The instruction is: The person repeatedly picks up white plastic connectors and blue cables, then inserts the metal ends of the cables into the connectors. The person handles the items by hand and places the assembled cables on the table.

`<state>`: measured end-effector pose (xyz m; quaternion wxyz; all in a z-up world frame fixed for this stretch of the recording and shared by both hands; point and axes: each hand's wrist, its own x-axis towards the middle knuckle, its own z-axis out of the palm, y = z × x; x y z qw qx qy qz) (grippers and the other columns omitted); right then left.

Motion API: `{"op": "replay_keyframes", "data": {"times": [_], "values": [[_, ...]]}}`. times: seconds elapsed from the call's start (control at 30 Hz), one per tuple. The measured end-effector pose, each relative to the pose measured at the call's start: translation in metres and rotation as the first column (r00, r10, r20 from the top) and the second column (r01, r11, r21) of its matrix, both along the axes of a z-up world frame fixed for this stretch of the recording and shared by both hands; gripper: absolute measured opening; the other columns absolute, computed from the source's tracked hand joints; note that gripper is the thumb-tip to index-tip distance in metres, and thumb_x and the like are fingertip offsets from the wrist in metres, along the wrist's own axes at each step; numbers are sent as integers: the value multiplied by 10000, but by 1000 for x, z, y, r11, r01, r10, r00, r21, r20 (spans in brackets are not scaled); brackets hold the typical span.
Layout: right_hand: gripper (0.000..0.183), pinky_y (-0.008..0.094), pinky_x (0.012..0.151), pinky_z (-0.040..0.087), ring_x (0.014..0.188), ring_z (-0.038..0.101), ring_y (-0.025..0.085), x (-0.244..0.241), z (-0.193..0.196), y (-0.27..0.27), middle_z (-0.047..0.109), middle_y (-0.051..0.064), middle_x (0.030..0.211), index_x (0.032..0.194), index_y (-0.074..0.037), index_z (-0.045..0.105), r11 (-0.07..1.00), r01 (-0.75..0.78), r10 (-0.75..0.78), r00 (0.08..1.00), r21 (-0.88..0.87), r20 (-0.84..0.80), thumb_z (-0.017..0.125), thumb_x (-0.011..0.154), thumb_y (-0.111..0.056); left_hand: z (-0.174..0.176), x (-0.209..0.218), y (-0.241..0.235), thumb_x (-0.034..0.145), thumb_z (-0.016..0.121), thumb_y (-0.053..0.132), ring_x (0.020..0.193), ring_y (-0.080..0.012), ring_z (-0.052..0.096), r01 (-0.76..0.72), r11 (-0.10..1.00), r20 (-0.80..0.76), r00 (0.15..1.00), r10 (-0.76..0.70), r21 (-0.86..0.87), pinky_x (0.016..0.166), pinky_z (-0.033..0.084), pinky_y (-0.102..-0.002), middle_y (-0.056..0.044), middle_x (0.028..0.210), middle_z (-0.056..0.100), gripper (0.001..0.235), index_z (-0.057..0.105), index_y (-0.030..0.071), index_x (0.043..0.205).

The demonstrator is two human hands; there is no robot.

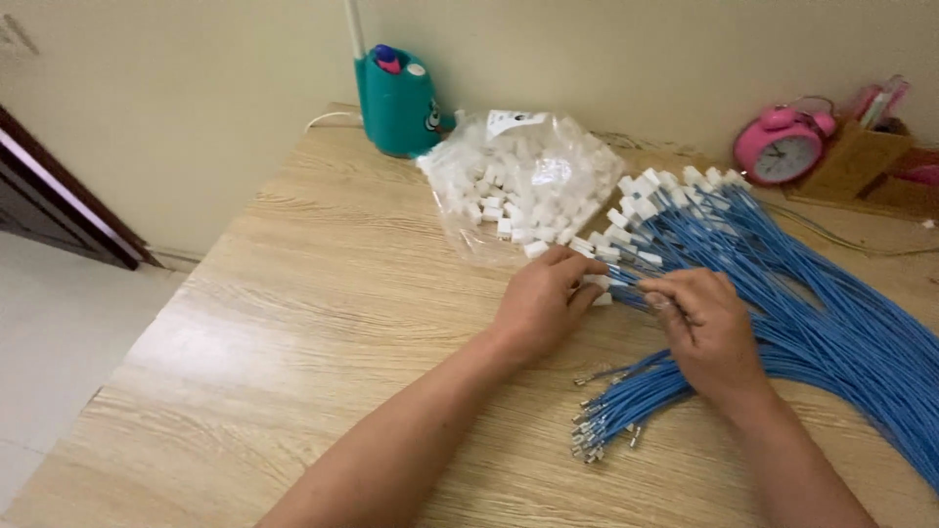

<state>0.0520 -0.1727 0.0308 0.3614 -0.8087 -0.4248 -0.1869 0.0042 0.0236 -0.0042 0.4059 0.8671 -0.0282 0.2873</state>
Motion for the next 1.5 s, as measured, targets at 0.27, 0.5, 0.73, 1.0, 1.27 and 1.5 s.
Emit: {"op": "replay_keyframes", "data": {"times": [0.27,0.5,0.73,1.0,1.27,1.5], "values": [[295,476,712,535,755,682,334,-2,-9,-6,706,149,809,1099,-111,652,961,234,-264,931,-145,-251,564,1006,-378,7,9,52,877,614,68,847,-282,698,-120,980,181,972,149,-159,686,575,-365,-102,910,689,215,714,143,1052],[223,352,602,448,671,570,205,16,-28,-14,599,89,697,1023,-35,540,999,50,-50,861,-14,-505,637,958,-225,-6,11,89,900,606,126,975,-286,680,-299,950,-18,953,301,91,828,566,-424,-60,1063,680,252,681,174,1136],[122,380,662,519,751,658,207,-14,12,1,722,79,780,880,-129,733,973,-81,-23,900,-217,-435,745,829,-239,-16,17,91,907,594,116,1077,-375,636,-254,913,-75,954,291,320,887,548,-464,-148,1178,612,324,650,99,1226],[106,262,719,461,826,628,87,-10,19,2,700,-69,839,837,-201,826,882,-206,-71,832,-425,-551,806,748,-254,2,22,86,961,460,237,1065,-372,510,-199,884,-283,898,338,423,791,485,-504,-141,1138,629,412,516,181,1365],[256,338,869,490,958,671,179,-18,34,5,748,15,972,1021,-171,780,888,-192,-143,749,-418,-647,728,802,-291,-2,29,88,895,574,303,1023,-358,575,-232,832,-259,879,401,504,775,530,-472,-115,1135,617,418,565,242,1308],[177,363,798,555,858,728,212,-11,12,0,781,92,828,873,-114,776,945,-112,-107,784,-308,-611,731,825,-278,-6,28,102,818,681,213,1003,-283,670,-334,937,-239,906,349,102,838,568,-406,-48,1091,667,367,683,303,1173]]}}
